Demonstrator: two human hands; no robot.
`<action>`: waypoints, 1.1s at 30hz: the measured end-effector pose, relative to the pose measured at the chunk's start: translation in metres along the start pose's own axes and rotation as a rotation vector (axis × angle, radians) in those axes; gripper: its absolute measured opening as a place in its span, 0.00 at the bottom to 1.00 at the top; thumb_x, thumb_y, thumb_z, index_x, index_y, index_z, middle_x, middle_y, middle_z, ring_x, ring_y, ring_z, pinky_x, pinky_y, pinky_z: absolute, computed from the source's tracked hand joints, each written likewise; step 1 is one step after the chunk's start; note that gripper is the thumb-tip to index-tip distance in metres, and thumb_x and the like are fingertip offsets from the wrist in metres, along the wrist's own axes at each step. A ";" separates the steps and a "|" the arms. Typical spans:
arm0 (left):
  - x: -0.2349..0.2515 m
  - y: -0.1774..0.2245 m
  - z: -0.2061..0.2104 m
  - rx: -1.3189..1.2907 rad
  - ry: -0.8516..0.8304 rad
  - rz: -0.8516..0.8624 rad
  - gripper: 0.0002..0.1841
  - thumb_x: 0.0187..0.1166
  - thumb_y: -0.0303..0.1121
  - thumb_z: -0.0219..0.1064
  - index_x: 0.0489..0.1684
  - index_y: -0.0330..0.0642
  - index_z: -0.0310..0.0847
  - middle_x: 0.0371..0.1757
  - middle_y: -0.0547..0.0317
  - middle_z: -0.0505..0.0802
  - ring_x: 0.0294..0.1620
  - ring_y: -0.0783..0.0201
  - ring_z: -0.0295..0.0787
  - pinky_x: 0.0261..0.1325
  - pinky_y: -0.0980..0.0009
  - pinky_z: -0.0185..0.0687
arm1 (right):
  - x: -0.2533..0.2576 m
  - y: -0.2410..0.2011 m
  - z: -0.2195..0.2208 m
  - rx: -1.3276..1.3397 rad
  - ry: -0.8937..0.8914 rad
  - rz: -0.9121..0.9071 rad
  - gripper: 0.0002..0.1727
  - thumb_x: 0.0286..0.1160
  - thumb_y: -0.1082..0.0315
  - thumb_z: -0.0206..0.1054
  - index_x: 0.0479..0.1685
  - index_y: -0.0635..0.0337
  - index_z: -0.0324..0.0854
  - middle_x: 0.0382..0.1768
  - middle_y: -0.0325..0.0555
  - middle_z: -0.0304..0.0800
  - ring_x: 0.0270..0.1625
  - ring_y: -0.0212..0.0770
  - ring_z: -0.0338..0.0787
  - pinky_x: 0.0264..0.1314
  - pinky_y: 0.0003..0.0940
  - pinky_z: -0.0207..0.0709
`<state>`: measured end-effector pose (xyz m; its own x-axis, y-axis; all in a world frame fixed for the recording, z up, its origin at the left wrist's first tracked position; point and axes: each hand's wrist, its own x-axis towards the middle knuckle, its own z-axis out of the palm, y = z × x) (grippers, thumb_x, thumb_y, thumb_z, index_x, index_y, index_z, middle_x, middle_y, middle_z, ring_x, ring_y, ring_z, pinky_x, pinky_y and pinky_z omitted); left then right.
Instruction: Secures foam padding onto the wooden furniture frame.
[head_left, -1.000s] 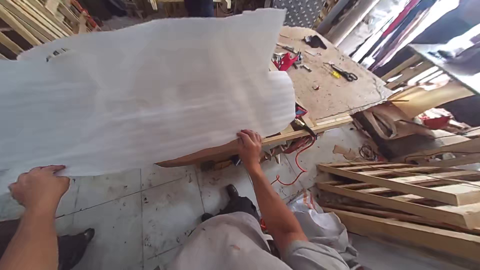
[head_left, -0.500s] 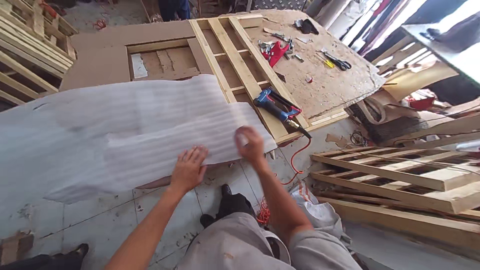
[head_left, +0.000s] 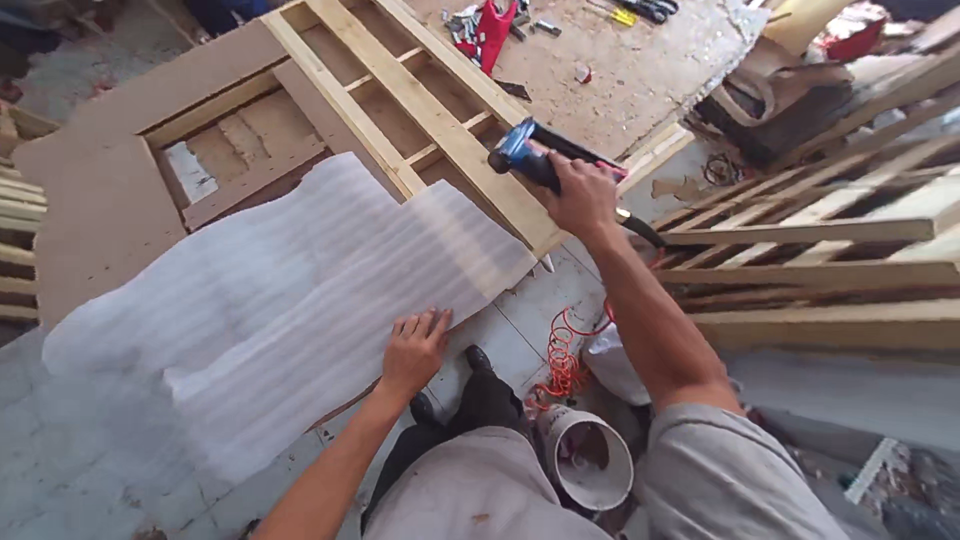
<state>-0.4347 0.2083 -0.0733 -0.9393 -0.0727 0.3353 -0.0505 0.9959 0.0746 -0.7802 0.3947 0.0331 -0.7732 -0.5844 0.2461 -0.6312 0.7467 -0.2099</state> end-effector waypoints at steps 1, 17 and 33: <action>-0.010 -0.002 -0.003 0.002 0.008 0.021 0.19 0.87 0.42 0.59 0.72 0.58 0.87 0.61 0.52 0.95 0.53 0.51 0.92 0.56 0.55 0.84 | -0.027 -0.001 -0.024 0.028 0.040 0.043 0.35 0.78 0.49 0.68 0.85 0.48 0.72 0.63 0.64 0.89 0.65 0.67 0.88 0.67 0.72 0.74; 0.021 0.010 -0.007 0.258 -0.142 0.429 0.28 0.70 0.24 0.67 0.74 0.50 0.86 0.42 0.40 0.91 0.41 0.43 0.90 0.41 0.54 0.86 | -0.451 -0.105 0.070 1.046 0.412 0.853 0.22 0.64 0.56 0.74 0.50 0.64 0.82 0.38 0.32 0.91 0.41 0.17 0.89 0.47 0.19 0.86; 0.009 0.039 -0.021 0.766 -0.382 0.599 0.24 0.74 0.23 0.64 0.72 0.36 0.83 0.39 0.48 0.92 0.38 0.49 0.89 0.36 0.57 0.78 | -0.346 -0.100 0.198 1.306 0.409 0.418 0.25 0.65 0.53 0.74 0.62 0.51 0.90 0.50 0.40 0.97 0.52 0.35 0.94 0.53 0.46 0.89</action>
<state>-0.4385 0.2453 -0.0478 -0.9197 0.3325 -0.2087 0.3826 0.6403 -0.6661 -0.4619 0.4591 -0.2187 -0.9832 -0.0999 0.1530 -0.1413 -0.1156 -0.9832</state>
